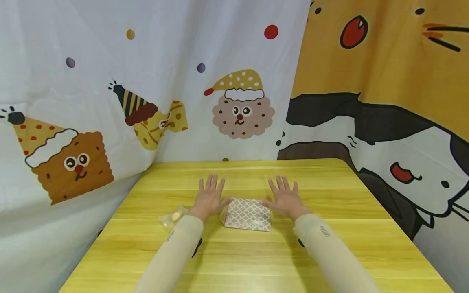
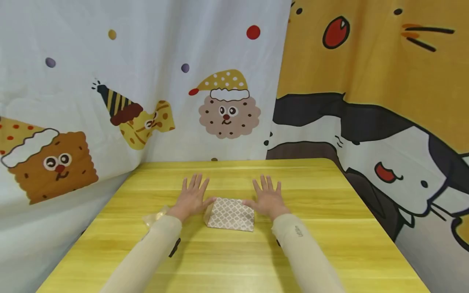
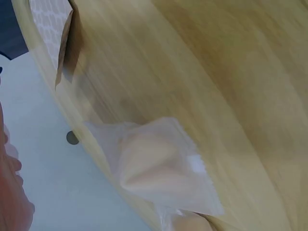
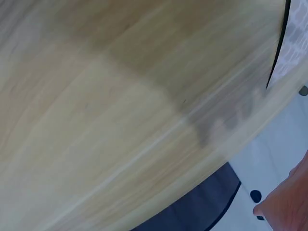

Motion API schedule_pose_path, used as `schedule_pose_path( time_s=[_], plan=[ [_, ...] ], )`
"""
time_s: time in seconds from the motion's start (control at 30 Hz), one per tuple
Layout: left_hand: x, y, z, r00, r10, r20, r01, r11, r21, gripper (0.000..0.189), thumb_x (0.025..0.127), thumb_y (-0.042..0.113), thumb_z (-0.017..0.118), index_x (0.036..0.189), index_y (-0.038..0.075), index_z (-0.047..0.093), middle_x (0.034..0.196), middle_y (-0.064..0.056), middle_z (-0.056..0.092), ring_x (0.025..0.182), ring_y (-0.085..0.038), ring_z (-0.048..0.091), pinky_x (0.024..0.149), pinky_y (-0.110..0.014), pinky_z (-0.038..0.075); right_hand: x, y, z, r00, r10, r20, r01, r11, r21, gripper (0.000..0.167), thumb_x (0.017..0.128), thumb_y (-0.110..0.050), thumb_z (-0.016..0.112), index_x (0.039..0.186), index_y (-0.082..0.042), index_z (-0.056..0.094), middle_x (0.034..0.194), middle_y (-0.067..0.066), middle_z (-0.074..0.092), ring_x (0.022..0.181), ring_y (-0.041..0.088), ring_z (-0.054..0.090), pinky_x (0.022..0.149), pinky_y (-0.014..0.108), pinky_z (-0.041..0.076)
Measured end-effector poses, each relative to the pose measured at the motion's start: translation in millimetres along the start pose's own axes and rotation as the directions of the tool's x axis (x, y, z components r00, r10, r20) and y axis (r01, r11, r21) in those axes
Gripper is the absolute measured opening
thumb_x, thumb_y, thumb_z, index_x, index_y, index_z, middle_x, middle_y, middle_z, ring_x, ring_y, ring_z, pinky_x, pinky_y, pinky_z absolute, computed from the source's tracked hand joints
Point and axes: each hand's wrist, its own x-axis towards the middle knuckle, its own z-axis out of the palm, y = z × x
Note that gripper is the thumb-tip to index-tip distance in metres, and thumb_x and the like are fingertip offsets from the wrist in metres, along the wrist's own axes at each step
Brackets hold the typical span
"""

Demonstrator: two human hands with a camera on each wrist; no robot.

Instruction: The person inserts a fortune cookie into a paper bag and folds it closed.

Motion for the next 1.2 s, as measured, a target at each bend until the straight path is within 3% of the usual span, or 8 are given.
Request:
schedule_pose_path(
  time_s=[0.3,0.7,0.97,1.2],
  plan=[
    [-3.9,-4.9,5.9,1.0,0.01,0.014,-0.009,1.0,-0.007,0.077,0.1,0.061,0.041,0.158,0.013,0.026,0.162,-0.02,0.012,0.15,-0.036,0.008,0.117,-0.061,0.003,8.9,-29,18,0.997,-0.059,0.044,0.056,0.997,0.057,0.093,0.093,-0.071,0.046,0.16,-0.014,0.016,0.164,0.019,0.002,0.15,0.039,-0.002,0.113,0.067,-0.003],
    [-9.9,0.3,26.3,0.995,0.09,0.032,-0.089,0.996,-0.022,0.079,0.097,0.062,0.047,0.157,0.014,0.03,0.162,-0.018,0.019,0.149,-0.036,0.014,0.118,-0.059,0.008,7.5,-56,41,0.987,-0.116,0.115,0.109,0.992,0.071,0.11,0.081,-0.08,0.054,0.16,-0.012,0.018,0.164,0.015,0.007,0.15,0.035,0.005,0.115,0.064,0.006],
    [-14.0,-0.1,30.3,0.989,0.122,0.079,-0.116,0.991,-0.073,0.078,0.098,0.062,0.046,0.156,0.012,0.031,0.16,-0.018,0.024,0.149,-0.035,0.015,0.118,-0.059,0.008,5.0,-56,50,0.98,-0.117,0.158,0.099,0.988,0.12,0.122,0.071,-0.084,0.06,0.159,-0.011,0.019,0.164,0.014,0.013,0.15,0.034,0.01,0.116,0.063,0.008],
    [-13.2,-1.9,32.5,0.979,0.15,0.141,-0.135,0.985,-0.11,0.076,0.098,0.061,0.047,0.157,0.015,0.031,0.161,-0.018,0.023,0.149,-0.035,0.013,0.118,-0.058,0.006,0.0,-44,46,0.974,-0.129,0.187,0.099,0.982,0.163,0.121,0.071,-0.08,0.066,0.158,-0.007,0.024,0.162,0.014,0.021,0.148,0.033,0.018,0.116,0.062,0.012]
  ],
)
